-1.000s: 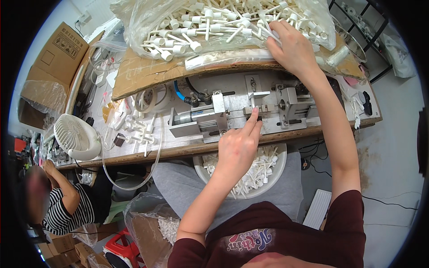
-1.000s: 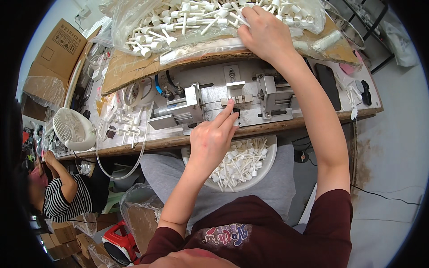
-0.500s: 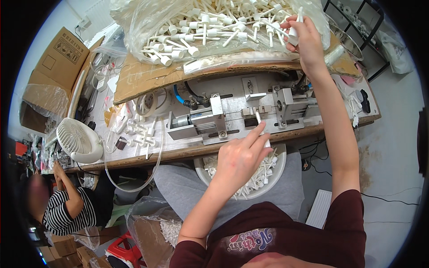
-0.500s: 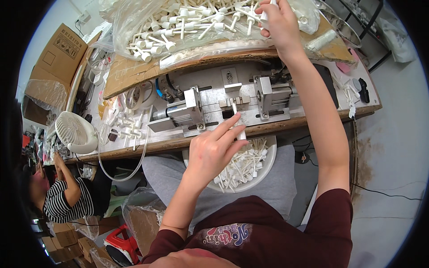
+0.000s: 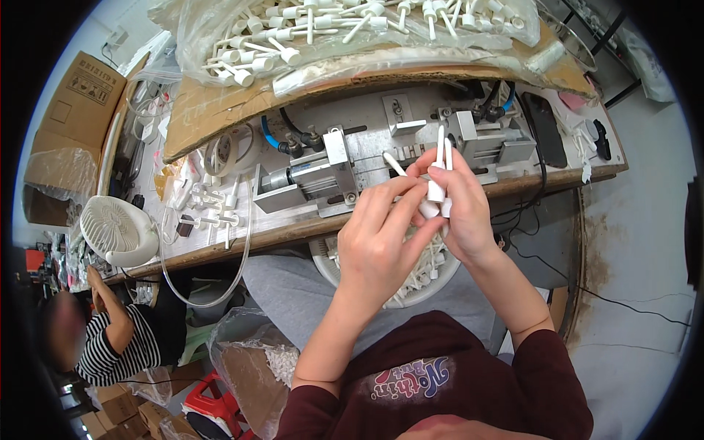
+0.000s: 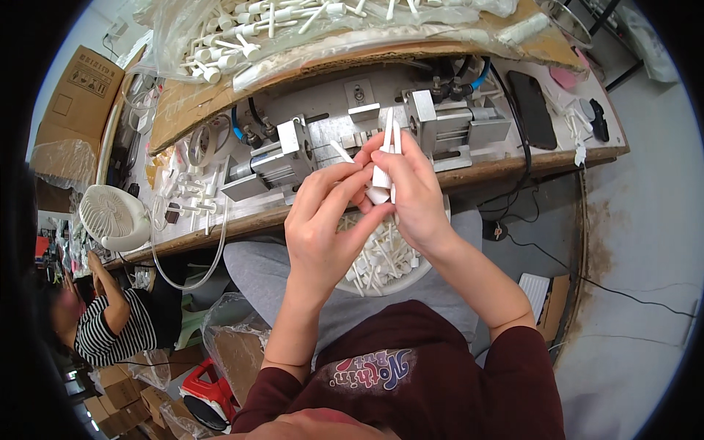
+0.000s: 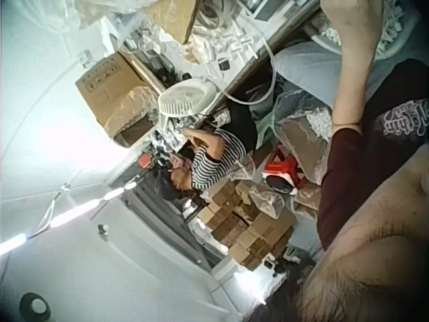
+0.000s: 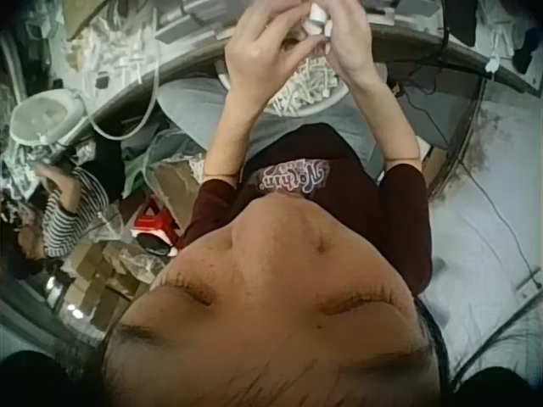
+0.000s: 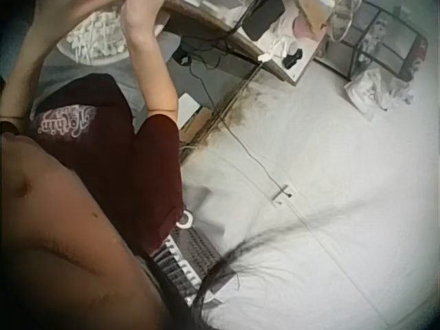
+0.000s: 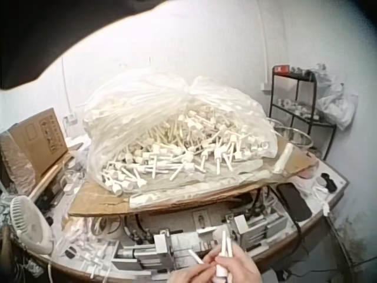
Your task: Assembling small white plastic components using a pneumatic machine.
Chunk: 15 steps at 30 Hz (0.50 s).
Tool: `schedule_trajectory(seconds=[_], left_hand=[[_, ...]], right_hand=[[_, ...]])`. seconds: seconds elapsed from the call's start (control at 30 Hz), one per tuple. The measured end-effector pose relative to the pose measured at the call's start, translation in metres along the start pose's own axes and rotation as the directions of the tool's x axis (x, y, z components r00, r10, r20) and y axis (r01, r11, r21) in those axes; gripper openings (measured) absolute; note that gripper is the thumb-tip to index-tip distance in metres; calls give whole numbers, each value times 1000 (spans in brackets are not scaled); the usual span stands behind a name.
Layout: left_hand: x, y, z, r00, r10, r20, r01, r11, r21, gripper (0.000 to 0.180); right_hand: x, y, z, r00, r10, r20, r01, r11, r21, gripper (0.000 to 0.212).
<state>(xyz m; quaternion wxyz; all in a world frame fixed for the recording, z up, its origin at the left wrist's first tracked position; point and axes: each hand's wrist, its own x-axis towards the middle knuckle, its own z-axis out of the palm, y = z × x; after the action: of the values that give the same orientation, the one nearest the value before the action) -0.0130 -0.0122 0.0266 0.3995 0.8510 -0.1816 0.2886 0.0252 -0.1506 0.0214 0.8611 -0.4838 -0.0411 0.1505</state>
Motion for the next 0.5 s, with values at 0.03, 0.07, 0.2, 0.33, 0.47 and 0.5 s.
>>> schedule_trajectory(seconds=[0.03,0.07,0.2,0.33,0.47,0.5], left_hand=[[-3,-2,0,1000,-14,21,14,1000,-5,40],[-5,-3,0,999,-26,36,27,1000,-9,37],[-15,-8,0,999,21,28,-20,999,-35,32],[-13,-13,-3,996,81,34,-83,995,58,33],[-10,-28,4,987,117,106,-138,968,210,29],[-9,-31,7,983,119,136,-151,956,252,28]], right_hand=[[-2,4,-1,1000,11,13,-12,1000,16,20],[-3,7,0,1000,-12,-27,12,1000,-4,20],[-4,11,-2,988,-63,-139,57,997,-50,18],[-9,9,-18,985,-93,-144,84,994,-68,12],[-19,9,-28,987,-113,-114,96,985,-141,15],[-22,6,-29,988,-105,-112,88,985,-149,16]])
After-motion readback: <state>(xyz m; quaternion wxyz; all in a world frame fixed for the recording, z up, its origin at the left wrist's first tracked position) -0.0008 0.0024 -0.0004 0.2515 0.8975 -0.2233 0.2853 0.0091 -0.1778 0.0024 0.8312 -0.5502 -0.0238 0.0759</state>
